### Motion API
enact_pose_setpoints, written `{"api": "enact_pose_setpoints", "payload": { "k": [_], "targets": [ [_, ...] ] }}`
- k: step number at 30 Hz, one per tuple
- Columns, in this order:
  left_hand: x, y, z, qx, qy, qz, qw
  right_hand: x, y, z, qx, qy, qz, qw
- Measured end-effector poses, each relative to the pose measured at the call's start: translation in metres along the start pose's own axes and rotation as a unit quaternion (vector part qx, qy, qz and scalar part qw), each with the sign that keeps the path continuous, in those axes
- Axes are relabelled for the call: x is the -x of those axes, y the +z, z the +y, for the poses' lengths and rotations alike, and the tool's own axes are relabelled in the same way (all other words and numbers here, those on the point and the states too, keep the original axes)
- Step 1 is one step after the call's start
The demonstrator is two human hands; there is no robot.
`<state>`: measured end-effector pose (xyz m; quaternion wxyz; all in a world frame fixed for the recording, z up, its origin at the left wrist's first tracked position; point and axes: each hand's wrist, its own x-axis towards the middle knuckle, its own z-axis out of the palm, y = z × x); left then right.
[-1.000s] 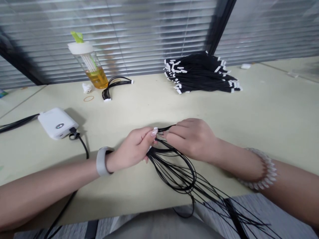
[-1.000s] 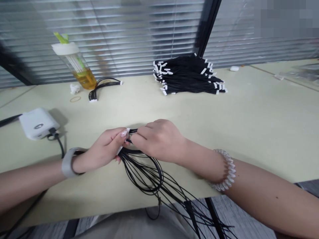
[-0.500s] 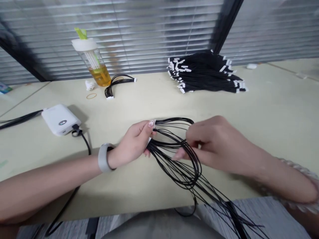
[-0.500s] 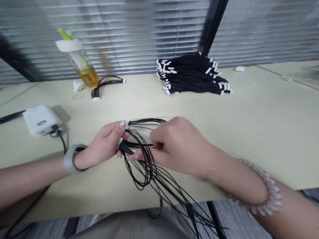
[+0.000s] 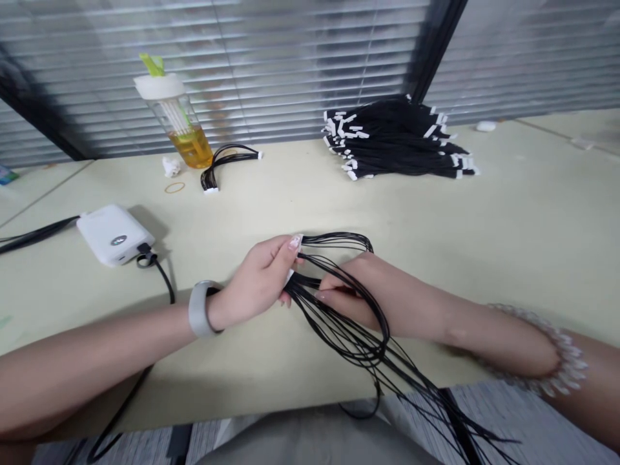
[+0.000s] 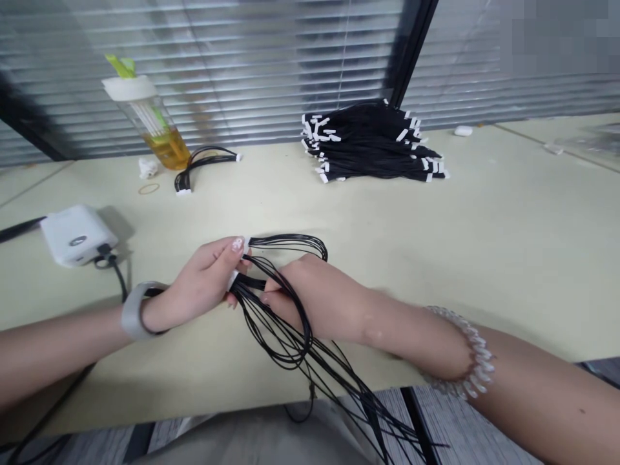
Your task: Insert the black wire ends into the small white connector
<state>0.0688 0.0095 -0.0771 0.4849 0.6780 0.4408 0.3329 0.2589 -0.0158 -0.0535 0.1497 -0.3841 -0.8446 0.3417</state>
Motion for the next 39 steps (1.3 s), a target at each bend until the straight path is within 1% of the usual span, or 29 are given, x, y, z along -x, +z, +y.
{"api": "enact_pose_setpoints", "payload": {
  "k": [3, 10, 14, 17, 19, 20, 21, 22, 23, 24, 25, 26, 27, 28, 29, 30, 31, 32, 34, 37, 39],
  "targets": [
    [0.0, 0.0, -0.001, 0.001, 0.001, -0.001, 1.0, -0.002, 0.001, -0.001, -0.004, 0.01, -0.001, 1.0],
    [0.0, -0.001, -0.001, -0.001, 0.004, -0.008, 1.0, -0.005, 0.002, 0.0, 0.009, -0.026, 0.021, 0.999],
    [0.001, -0.001, 0.001, -0.006, 0.006, -0.012, 1.0, -0.003, -0.002, -0.004, 0.023, -0.017, 0.019, 0.999],
    [0.001, 0.0, 0.002, -0.005, 0.007, -0.006, 1.0, 0.004, -0.01, -0.01, 0.103, 0.027, 0.007, 0.994],
    [0.002, 0.0, 0.003, 0.002, 0.007, 0.0, 1.0, 0.009, -0.02, -0.012, 0.186, 0.072, 0.02, 0.98],
    [0.002, 0.0, 0.003, 0.006, 0.007, 0.002, 1.0, 0.012, -0.025, -0.013, 0.219, 0.091, 0.047, 0.97],
    [0.002, 0.0, 0.003, 0.01, 0.006, 0.003, 1.0, 0.015, -0.03, -0.013, 0.232, 0.102, 0.091, 0.963],
    [0.002, -0.001, 0.003, 0.012, 0.005, 0.003, 1.0, 0.016, -0.036, -0.013, 0.214, 0.103, 0.149, 0.96],
    [0.002, -0.001, 0.002, 0.013, 0.002, 0.003, 1.0, 0.017, -0.04, -0.012, 0.163, 0.096, 0.215, 0.958],
    [0.002, -0.001, 0.002, 0.013, 0.0, 0.003, 1.0, 0.018, -0.044, -0.011, 0.08, 0.079, 0.275, 0.955],
    [0.002, -0.001, 0.002, 0.013, -0.003, 0.001, 1.0, 0.018, -0.047, -0.011, -0.02, 0.054, 0.325, 0.944],
    [0.002, -0.002, 0.002, 0.014, -0.005, 0.0, 1.0, 0.017, -0.049, -0.01, -0.121, 0.021, 0.364, 0.923],
    [0.002, -0.002, 0.002, 0.014, -0.007, -0.001, 1.0, 0.016, -0.05, -0.01, -0.204, -0.012, 0.395, 0.896],
    [0.003, -0.002, 0.002, 0.014, -0.008, -0.002, 1.0, 0.015, -0.05, -0.01, -0.26, -0.043, 0.417, 0.87],
    [0.003, -0.002, 0.003, 0.013, -0.009, -0.003, 1.0, 0.014, -0.049, -0.01, -0.289, -0.064, 0.429, 0.854],
    [0.003, -0.002, 0.003, 0.013, -0.01, -0.004, 1.0, 0.013, -0.048, -0.01, -0.298, -0.077, 0.433, 0.847],
    [0.003, -0.002, 0.003, 0.015, -0.01, -0.005, 1.0, 0.013, -0.047, -0.01, -0.293, -0.076, 0.431, 0.85],
    [0.004, -0.001, 0.003, 0.017, -0.009, -0.007, 1.0, 0.013, -0.045, -0.01, -0.279, -0.066, 0.419, 0.861],
    [0.004, -0.001, 0.002, 0.023, -0.008, -0.01, 1.0, 0.012, -0.04, -0.011, -0.241, -0.028, 0.377, 0.894],
    [0.004, -0.001, 0.002, 0.023, -0.003, -0.009, 1.0, 0.01, -0.033, -0.009, -0.18, 0.03, 0.286, 0.941],
    [0.004, 0.0, 0.002, 0.021, 0.005, -0.006, 1.0, 0.009, -0.029, -0.007, -0.124, 0.048, 0.228, 0.964]
  ]
}}
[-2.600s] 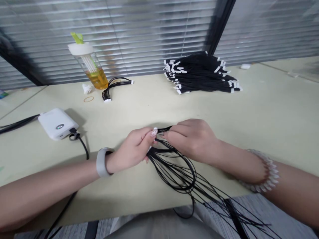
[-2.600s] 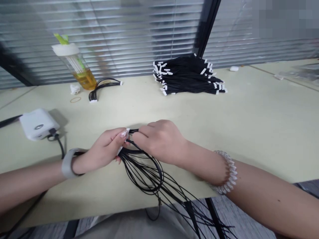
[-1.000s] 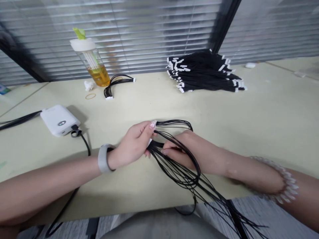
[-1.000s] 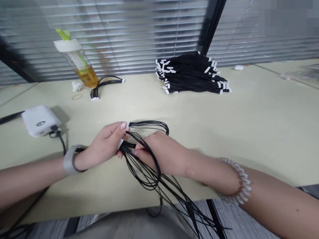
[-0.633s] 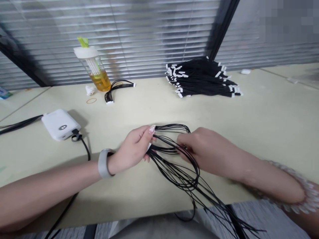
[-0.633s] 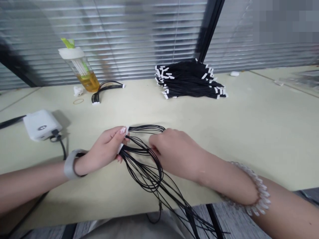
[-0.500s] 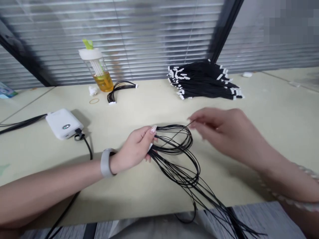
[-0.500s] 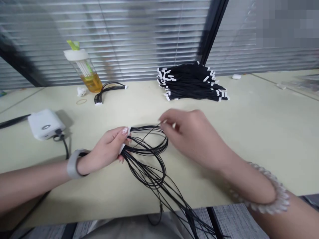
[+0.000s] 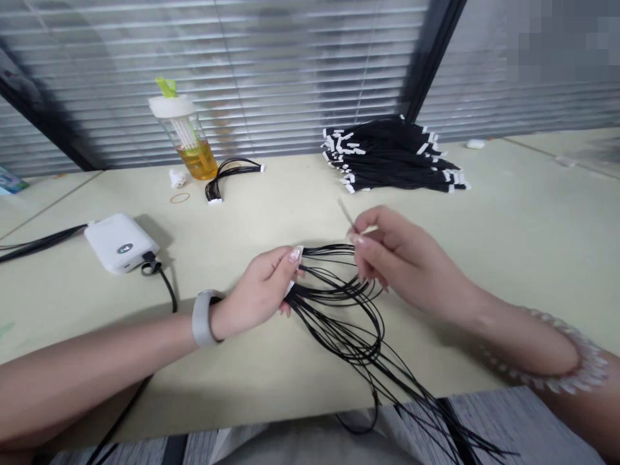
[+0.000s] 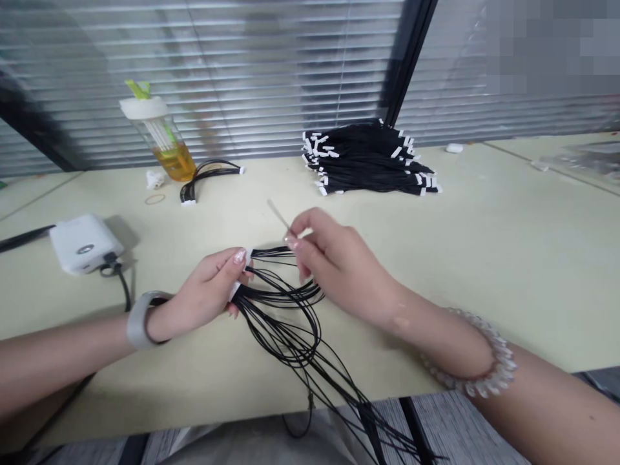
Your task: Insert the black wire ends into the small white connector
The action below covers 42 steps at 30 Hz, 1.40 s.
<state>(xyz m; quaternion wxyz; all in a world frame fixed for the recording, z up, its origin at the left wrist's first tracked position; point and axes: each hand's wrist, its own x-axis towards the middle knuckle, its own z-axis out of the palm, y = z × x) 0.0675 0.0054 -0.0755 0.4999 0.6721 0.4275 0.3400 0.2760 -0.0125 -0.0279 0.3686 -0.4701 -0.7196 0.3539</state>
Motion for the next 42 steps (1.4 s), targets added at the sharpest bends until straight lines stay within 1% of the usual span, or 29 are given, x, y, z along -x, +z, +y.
{"api": "enact_pose_setpoints", "payload": {
  "k": [2, 4, 10, 12, 26, 32, 42],
  "targets": [
    [0.0003, 0.0002, 0.0004, -0.003, 0.009, -0.001, 1.0, -0.0005, 0.0024, 0.003, 0.064, -0.009, -0.043, 0.997],
    [0.0007, 0.0001, 0.0009, -0.007, 0.017, -0.006, 1.0, -0.0014, 0.0034, 0.0049, 0.103, -0.017, -0.074, 0.992],
    [0.0019, -0.0013, -0.0002, -0.015, 0.033, -0.013, 0.999, -0.0027, 0.0024, 0.004, 0.118, -0.007, -0.143, 0.983],
    [0.002, -0.0017, -0.001, -0.019, 0.036, -0.016, 0.999, -0.0028, 0.002, 0.0031, 0.116, -0.008, -0.157, 0.981],
    [0.0008, -0.0017, -0.0027, -0.028, 0.04, -0.024, 0.999, -0.0046, 0.0011, 0.0028, 0.124, -0.024, -0.161, 0.979],
    [0.0014, -0.0021, -0.0036, -0.031, 0.036, -0.026, 0.999, -0.0037, 0.0018, 0.0046, 0.128, -0.02, -0.135, 0.982],
    [0.0022, -0.0017, -0.004, -0.039, 0.034, -0.018, 0.999, -0.0034, 0.0005, 0.005, 0.115, -0.025, -0.137, 0.984]
  ]
}}
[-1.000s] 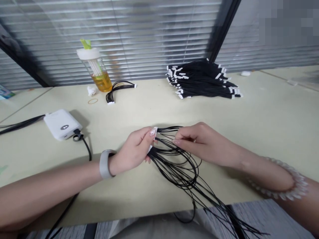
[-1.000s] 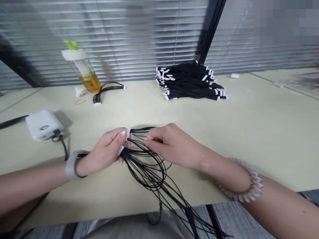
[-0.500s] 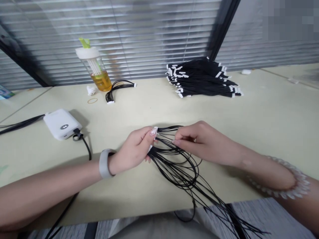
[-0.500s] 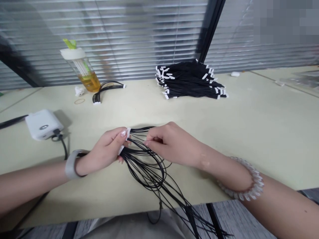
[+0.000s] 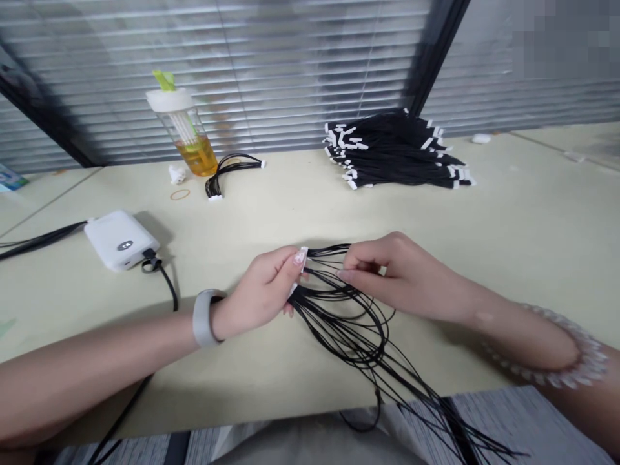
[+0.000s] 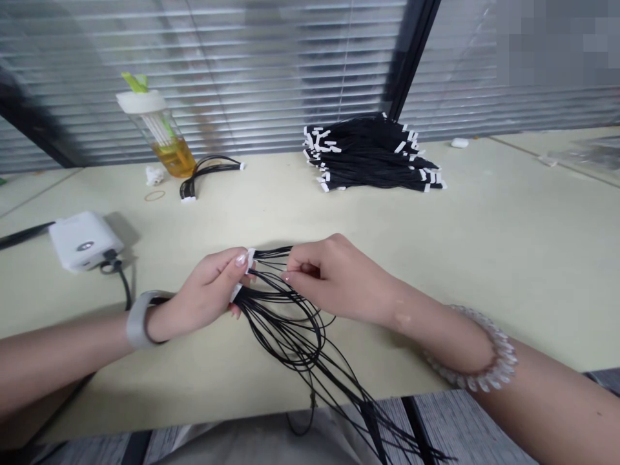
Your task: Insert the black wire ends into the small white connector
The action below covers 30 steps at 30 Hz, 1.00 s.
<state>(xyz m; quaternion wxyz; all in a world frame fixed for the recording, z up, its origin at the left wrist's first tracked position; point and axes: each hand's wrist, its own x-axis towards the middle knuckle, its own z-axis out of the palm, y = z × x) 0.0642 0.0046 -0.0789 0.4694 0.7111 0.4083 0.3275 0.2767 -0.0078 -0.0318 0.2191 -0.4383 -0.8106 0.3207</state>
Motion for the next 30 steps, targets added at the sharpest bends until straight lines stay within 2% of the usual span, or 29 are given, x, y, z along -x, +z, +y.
{"api": "enact_pose_setpoints", "payload": {
  "k": [10, 14, 23, 26, 30],
  "targets": [
    [0.001, 0.0, 0.0, 0.002, 0.01, -0.01, 1.0, -0.001, 0.001, 0.0, 0.001, -0.006, 0.004, 1.0],
    [0.001, 0.0, 0.001, -0.005, 0.011, -0.02, 1.0, -0.002, 0.004, 0.003, 0.045, -0.013, 0.02, 0.999],
    [-0.001, -0.001, 0.005, -0.032, 0.01, -0.042, 0.999, -0.004, 0.012, 0.013, 0.162, -0.09, 0.053, 0.981],
    [-0.002, -0.001, 0.005, -0.018, -0.005, -0.036, 0.999, -0.005, 0.012, 0.013, 0.198, -0.076, 0.064, 0.975],
    [-0.003, 0.0, 0.004, 0.012, -0.035, -0.001, 0.999, -0.003, 0.005, 0.008, 0.218, -0.057, 0.054, 0.973]
  ]
}}
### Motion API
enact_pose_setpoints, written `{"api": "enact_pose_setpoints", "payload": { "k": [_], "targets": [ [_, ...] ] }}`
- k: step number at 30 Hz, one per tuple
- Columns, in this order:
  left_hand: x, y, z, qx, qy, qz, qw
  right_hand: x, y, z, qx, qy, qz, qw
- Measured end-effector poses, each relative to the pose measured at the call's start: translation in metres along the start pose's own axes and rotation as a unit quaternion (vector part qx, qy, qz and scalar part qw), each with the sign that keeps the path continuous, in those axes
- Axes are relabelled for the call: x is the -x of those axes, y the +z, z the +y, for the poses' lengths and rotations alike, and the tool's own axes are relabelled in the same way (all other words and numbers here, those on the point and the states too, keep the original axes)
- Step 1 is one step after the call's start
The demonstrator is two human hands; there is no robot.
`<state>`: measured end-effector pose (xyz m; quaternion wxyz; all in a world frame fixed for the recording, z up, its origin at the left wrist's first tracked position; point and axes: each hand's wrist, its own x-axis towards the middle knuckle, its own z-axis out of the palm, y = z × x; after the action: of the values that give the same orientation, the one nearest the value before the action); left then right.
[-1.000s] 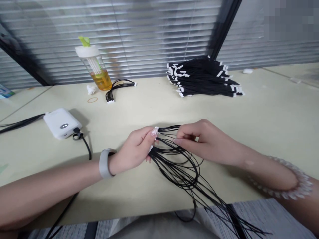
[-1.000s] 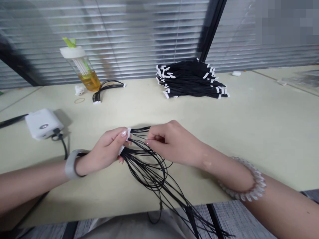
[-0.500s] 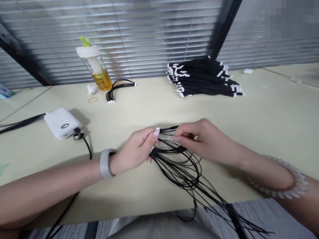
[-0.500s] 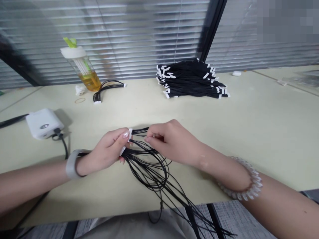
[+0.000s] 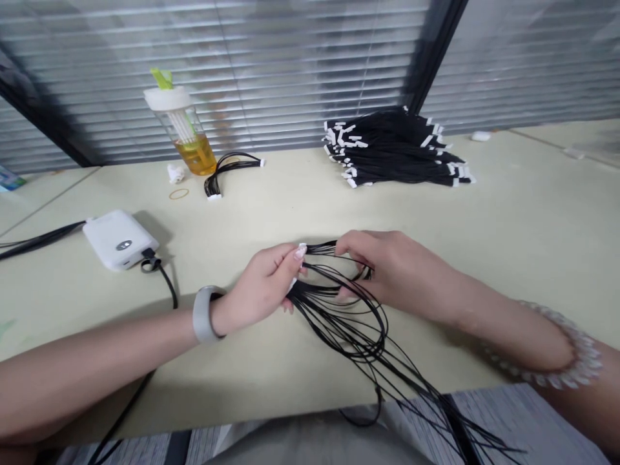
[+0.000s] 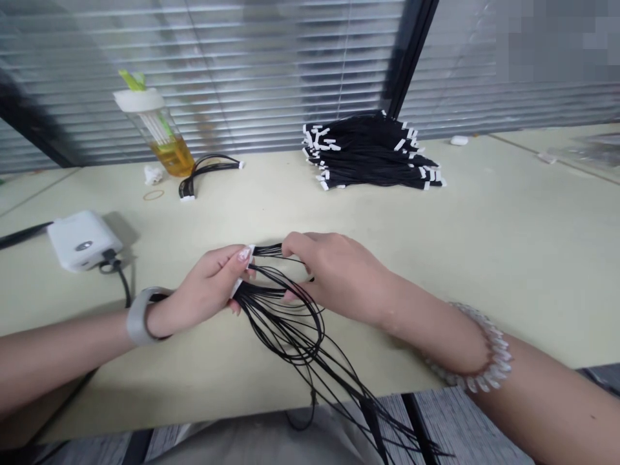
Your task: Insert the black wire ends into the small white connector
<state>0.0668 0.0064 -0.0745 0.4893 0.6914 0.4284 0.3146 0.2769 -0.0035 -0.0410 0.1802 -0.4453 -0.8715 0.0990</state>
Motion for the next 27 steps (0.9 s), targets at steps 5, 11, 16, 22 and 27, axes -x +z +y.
{"api": "enact_pose_setpoints", "payload": {
  "k": [5, 11, 16, 22, 27],
  "targets": [
    [-0.002, 0.001, 0.001, 0.001, -0.014, 0.048, 0.999, 0.009, -0.018, -0.009, 0.015, -0.016, 0.096, 0.995],
    [-0.004, 0.0, 0.001, 0.015, -0.023, 0.071, 0.997, 0.016, -0.019, -0.02, 0.012, 0.013, -0.137, 0.99],
    [-0.004, -0.001, 0.0, 0.022, -0.018, 0.072, 0.997, 0.011, -0.007, -0.021, -0.045, 0.018, -0.149, 0.988],
    [-0.002, 0.0, -0.002, 0.002, -0.006, 0.074, 0.997, 0.01, 0.009, -0.021, -0.205, -0.047, -0.094, 0.973],
    [0.003, 0.002, 0.002, -0.035, 0.043, 0.053, 0.997, 0.007, 0.02, -0.017, -0.225, -0.103, -0.06, 0.967]
  ]
}}
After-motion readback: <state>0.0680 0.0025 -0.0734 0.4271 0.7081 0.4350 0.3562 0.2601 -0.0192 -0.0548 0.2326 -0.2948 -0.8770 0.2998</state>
